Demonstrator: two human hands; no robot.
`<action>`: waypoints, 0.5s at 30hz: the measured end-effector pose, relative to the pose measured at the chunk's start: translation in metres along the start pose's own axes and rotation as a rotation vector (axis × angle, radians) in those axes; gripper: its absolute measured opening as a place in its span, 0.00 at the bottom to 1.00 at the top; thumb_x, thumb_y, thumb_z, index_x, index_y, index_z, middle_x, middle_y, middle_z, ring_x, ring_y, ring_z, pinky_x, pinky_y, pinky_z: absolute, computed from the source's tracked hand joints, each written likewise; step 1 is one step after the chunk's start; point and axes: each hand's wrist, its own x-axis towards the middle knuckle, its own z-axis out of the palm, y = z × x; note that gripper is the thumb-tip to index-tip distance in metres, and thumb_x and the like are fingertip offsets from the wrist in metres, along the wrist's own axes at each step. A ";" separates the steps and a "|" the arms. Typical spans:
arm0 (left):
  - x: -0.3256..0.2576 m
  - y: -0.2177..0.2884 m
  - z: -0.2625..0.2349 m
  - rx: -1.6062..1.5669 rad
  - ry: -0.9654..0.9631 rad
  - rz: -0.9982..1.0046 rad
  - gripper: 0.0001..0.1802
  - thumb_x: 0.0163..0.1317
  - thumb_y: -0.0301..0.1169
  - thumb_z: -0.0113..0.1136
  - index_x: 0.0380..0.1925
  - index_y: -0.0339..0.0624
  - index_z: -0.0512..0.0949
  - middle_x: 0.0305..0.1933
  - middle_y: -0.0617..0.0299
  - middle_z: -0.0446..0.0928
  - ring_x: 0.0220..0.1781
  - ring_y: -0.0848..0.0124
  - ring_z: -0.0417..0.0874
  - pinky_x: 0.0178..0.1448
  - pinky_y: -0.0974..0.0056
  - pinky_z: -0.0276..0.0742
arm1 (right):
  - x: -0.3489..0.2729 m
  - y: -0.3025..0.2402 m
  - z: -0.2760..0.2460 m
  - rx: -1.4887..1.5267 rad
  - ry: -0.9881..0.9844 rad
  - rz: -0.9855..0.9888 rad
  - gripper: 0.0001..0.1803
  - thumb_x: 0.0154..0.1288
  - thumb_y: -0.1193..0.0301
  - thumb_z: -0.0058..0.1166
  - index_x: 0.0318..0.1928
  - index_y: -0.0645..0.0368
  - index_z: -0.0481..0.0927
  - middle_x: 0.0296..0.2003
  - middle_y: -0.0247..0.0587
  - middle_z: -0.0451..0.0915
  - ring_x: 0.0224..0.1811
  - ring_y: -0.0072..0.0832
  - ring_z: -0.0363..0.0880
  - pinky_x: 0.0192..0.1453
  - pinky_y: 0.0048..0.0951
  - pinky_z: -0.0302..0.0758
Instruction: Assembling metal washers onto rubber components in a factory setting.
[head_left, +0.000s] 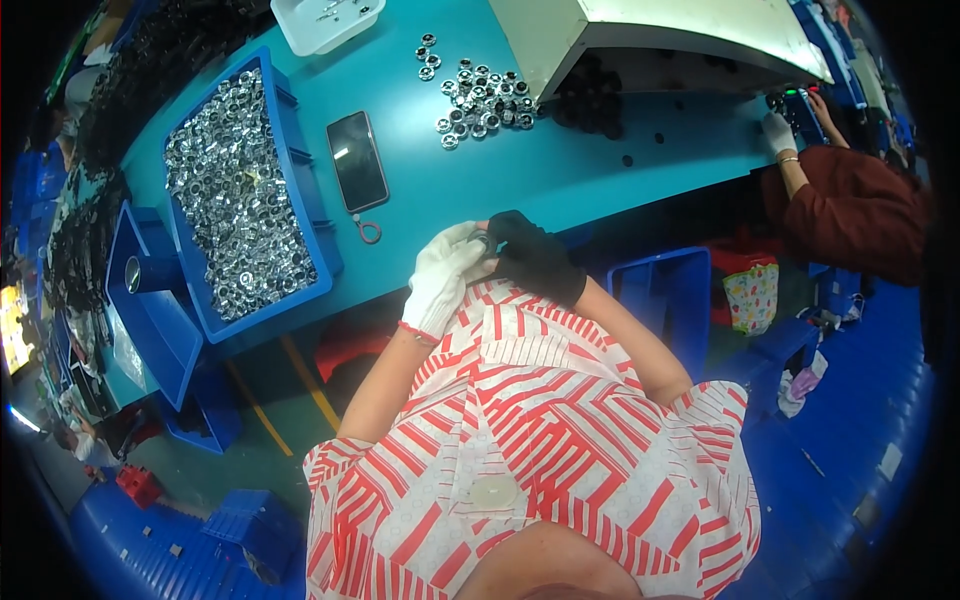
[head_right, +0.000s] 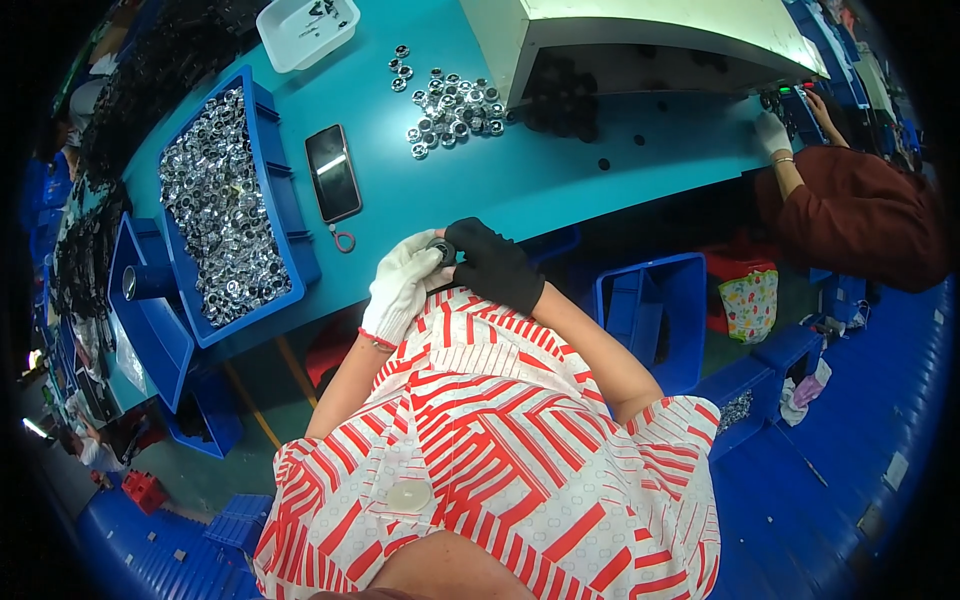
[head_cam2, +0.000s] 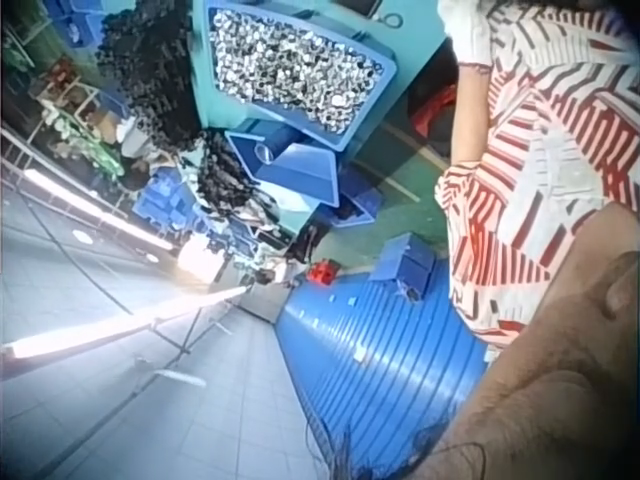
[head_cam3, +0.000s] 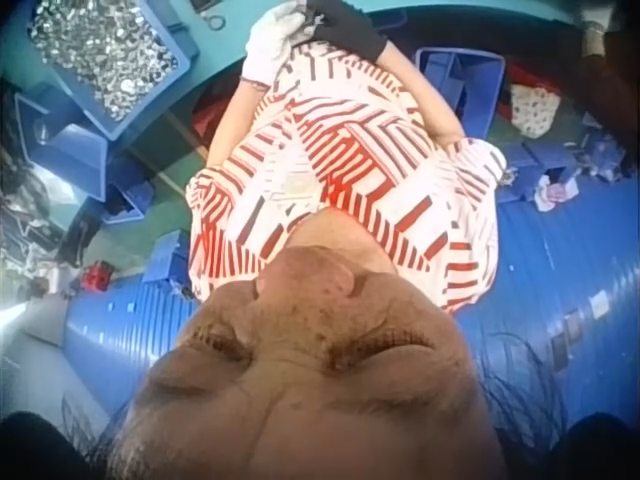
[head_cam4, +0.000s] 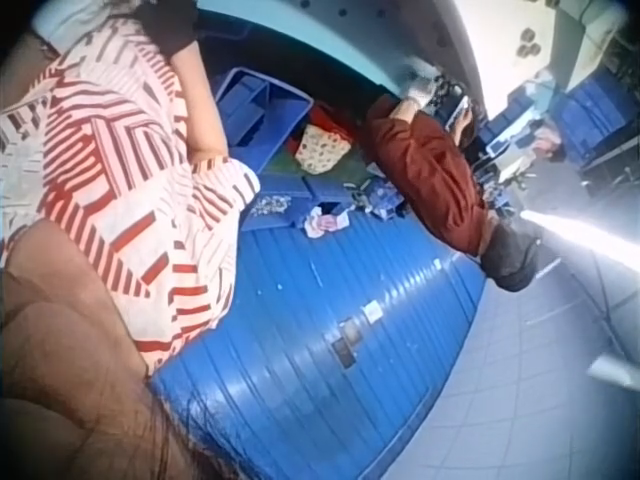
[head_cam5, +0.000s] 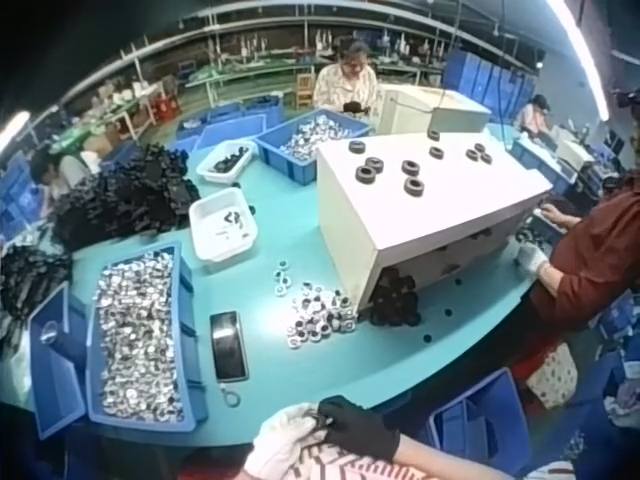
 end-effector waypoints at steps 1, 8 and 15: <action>0.001 0.000 0.001 0.000 0.000 0.001 0.27 0.62 0.21 0.51 0.59 0.20 0.59 0.48 0.46 0.71 0.37 0.67 0.80 0.46 0.65 0.83 | 0.000 -0.003 -0.001 -0.076 0.019 -0.020 0.25 0.55 0.68 0.61 0.55 0.52 0.72 0.46 0.42 0.73 0.48 0.37 0.75 0.50 0.34 0.73; -0.002 0.003 0.011 0.180 0.059 0.053 0.22 0.60 0.21 0.55 0.55 0.26 0.66 0.38 0.55 0.78 0.34 0.74 0.81 0.42 0.72 0.81 | 0.000 0.008 0.006 -0.255 0.055 -0.138 0.24 0.54 0.69 0.61 0.52 0.53 0.73 0.45 0.40 0.74 0.44 0.38 0.77 0.46 0.35 0.75; 0.005 0.001 0.000 0.182 -0.038 0.026 0.27 0.58 0.18 0.55 0.58 0.27 0.62 0.44 0.52 0.77 0.39 0.70 0.82 0.44 0.70 0.82 | 0.001 0.006 0.001 -0.042 0.005 -0.011 0.22 0.58 0.69 0.59 0.53 0.57 0.73 0.45 0.41 0.75 0.45 0.34 0.78 0.48 0.31 0.75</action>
